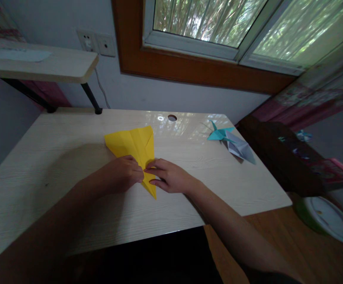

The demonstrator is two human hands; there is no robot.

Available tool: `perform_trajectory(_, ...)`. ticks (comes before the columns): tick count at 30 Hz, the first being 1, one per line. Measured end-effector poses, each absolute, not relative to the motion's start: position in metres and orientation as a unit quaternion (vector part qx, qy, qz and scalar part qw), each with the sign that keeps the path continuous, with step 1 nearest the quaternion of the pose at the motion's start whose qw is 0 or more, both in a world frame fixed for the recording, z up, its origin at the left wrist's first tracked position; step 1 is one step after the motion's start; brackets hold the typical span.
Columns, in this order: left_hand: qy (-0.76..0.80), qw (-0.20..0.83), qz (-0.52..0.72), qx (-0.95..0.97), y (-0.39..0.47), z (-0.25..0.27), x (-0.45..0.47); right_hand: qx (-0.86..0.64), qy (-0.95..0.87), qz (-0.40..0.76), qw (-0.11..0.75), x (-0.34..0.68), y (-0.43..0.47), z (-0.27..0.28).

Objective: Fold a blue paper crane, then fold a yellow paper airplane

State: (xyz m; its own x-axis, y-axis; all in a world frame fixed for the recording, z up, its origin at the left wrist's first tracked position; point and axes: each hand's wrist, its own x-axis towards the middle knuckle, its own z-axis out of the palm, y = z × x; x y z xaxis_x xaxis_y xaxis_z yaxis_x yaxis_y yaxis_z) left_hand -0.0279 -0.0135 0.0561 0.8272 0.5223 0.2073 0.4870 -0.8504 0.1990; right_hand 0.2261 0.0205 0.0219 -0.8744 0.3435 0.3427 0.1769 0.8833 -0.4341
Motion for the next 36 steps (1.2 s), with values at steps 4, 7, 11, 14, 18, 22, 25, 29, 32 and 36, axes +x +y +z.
perform_trajectory(4, 0.252, 0.066, 0.086, 0.962, -0.012, 0.055, -0.029, -0.141, -0.949, 0.198, 0.203, 0.226, 0.020, 0.025)
perform_trajectory(7, 0.255, 0.056, 0.091, 0.961, -0.010, 0.052, -0.030, -0.141, -0.949, 0.197, 0.202, 0.226, 0.020, 0.026)
perform_trajectory(11, 0.250, 0.045, 0.108, 0.961, -0.007, 0.048, -0.028, -0.142, -0.947, 0.203, 0.205, 0.226, 0.020, 0.024)
perform_trajectory(14, 0.251, 0.036, 0.118, 0.960, -0.005, 0.046, -0.026, -0.143, -0.947, 0.203, 0.202, 0.227, 0.021, 0.023)
perform_trajectory(18, 0.266, 0.008, 0.133, 0.955, -0.005, 0.046, -0.024, -0.144, -0.947, 0.208, 0.200, 0.226, 0.022, 0.024)
perform_trajectory(22, 0.289, 0.001, 0.145, 0.946, -0.001, 0.042, -0.027, -0.145, -0.939, 0.230, 0.209, 0.226, 0.022, 0.024)
perform_trajectory(25, 0.307, 0.035, 0.159, 0.938, 0.006, 0.032, -0.034, -0.158, -0.931, 0.246, 0.217, 0.227, 0.021, 0.022)
perform_trajectory(29, 0.344, 0.080, 0.178, 0.918, 0.017, 0.017, -0.046, -0.179, -0.923, 0.265, 0.213, 0.228, 0.021, 0.022)
perform_trajectory(32, 0.376, 0.112, 0.200, 0.898, 0.020, 0.011, -0.052, -0.149, -0.930, 0.259, 0.213, 0.228, 0.022, 0.023)
perform_trajectory(36, 0.411, 0.139, 0.224, 0.873, 0.022, 0.008, -0.052, -0.117, -0.935, 0.245, 0.228, 0.227, 0.023, 0.025)
